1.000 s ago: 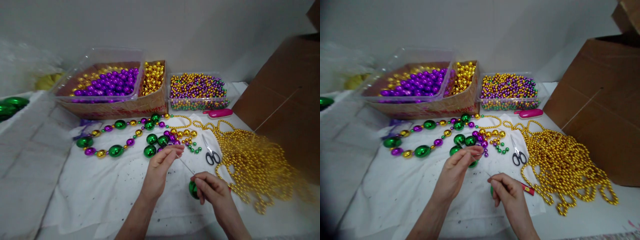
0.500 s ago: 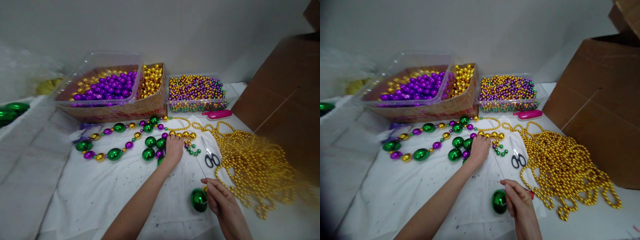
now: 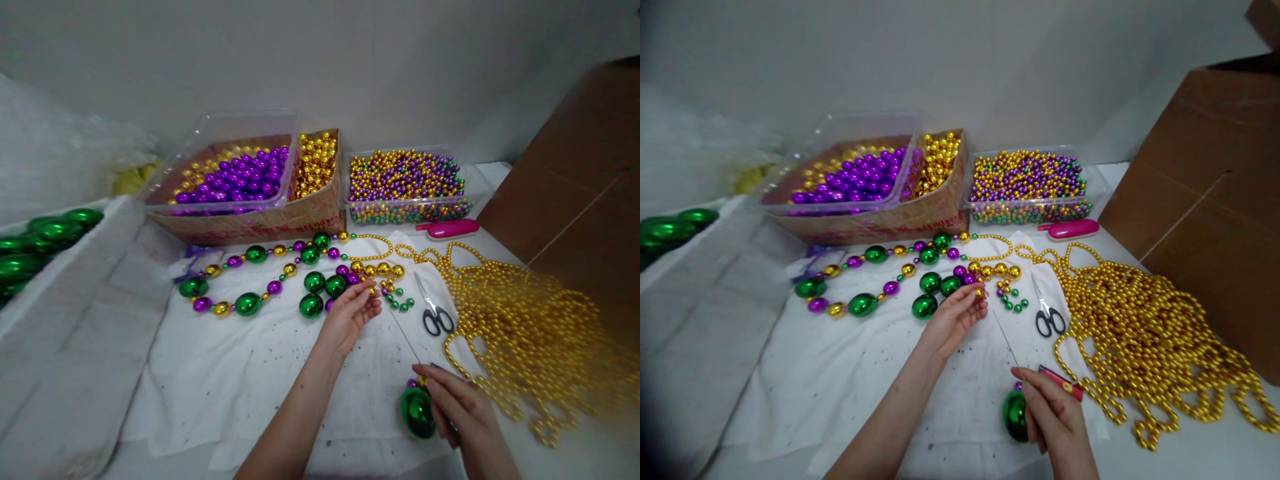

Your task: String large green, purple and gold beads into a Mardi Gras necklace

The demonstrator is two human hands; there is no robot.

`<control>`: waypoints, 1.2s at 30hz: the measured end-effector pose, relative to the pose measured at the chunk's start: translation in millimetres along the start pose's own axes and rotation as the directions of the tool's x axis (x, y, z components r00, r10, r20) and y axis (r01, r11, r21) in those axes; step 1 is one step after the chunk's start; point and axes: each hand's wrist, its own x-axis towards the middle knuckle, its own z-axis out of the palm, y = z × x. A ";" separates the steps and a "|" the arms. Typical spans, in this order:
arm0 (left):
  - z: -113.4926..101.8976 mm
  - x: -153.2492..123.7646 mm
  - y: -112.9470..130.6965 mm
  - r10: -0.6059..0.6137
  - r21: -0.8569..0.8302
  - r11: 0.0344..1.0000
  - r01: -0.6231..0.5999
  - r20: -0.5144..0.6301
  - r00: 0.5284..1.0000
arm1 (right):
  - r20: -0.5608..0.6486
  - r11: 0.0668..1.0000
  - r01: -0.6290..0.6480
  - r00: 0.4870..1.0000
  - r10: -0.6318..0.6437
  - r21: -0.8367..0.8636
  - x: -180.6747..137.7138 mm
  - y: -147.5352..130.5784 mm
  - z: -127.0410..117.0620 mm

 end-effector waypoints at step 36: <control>7.1 -29.2 -14.4 0.013 0.217 0.975 -0.045 0.144 0.989 | 0.118 0.982 0.157 0.982 -0.144 -0.104 24.8 1.7 21.3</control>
